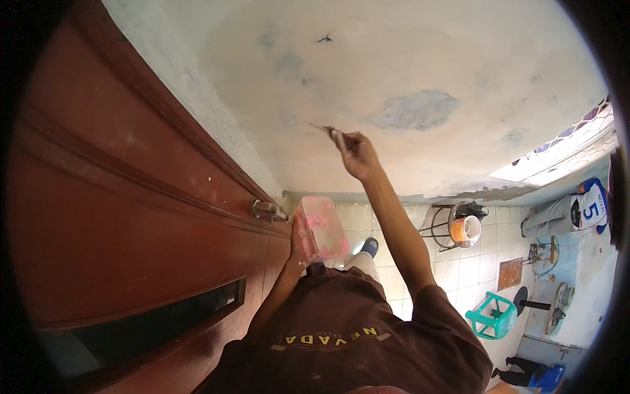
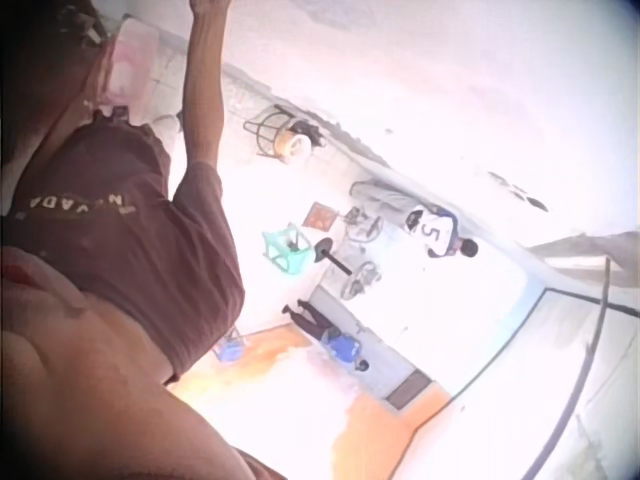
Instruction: The person applies plaster to a ceiling using a spreader, repeatedly taking more plaster from a container.
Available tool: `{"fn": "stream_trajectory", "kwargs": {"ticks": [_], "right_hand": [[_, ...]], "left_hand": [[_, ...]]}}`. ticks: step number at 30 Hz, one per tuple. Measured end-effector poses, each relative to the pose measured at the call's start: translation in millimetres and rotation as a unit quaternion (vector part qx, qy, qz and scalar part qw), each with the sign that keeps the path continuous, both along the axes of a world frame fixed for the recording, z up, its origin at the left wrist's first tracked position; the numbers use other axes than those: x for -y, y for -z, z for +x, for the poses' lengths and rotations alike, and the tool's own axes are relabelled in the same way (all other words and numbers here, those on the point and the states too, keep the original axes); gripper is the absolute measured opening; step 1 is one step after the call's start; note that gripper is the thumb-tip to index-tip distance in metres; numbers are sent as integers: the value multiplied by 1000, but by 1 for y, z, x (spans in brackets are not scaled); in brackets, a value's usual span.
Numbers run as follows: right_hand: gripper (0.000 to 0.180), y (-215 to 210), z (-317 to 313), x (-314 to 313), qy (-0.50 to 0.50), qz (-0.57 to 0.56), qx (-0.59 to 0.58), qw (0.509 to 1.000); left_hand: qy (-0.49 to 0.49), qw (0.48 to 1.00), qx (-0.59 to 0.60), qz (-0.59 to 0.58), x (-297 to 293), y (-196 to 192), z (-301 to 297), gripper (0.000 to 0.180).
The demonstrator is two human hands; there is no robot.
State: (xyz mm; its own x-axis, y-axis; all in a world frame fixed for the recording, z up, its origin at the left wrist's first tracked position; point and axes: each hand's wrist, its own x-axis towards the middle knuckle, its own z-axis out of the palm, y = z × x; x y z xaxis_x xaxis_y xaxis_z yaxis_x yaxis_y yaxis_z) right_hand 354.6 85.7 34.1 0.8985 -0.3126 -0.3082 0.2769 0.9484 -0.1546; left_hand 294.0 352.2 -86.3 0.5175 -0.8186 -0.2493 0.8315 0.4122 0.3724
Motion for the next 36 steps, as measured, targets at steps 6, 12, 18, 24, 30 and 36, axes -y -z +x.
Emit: {"fn": "stream_trajectory", "kwargs": {"ticks": [6,12,18,24,30,36], "right_hand": [[47,-75,6,85,-29,10,235,971],[40,-269,-100,153,-6,7,391,921],[31,-153,-92,90,35,-97,296,950],[17,5,7,-21,-75,-79,12,994],[39,20,68,25,-21,15,54,998],[57,-220,-37,137,-191,288,358,867]], "left_hand": [[20,993,-25,-110,21,38,11,73],[-30,995,-74,-58,40,2,-2,60],[-165,986,28,-13,73,-24,-16,63],[-156,986,-15,-48,77,-47,-35,75],[-233,877,348,237,77,-75,-37,51],[-242,953,177,43,83,-18,-53,55]]}}
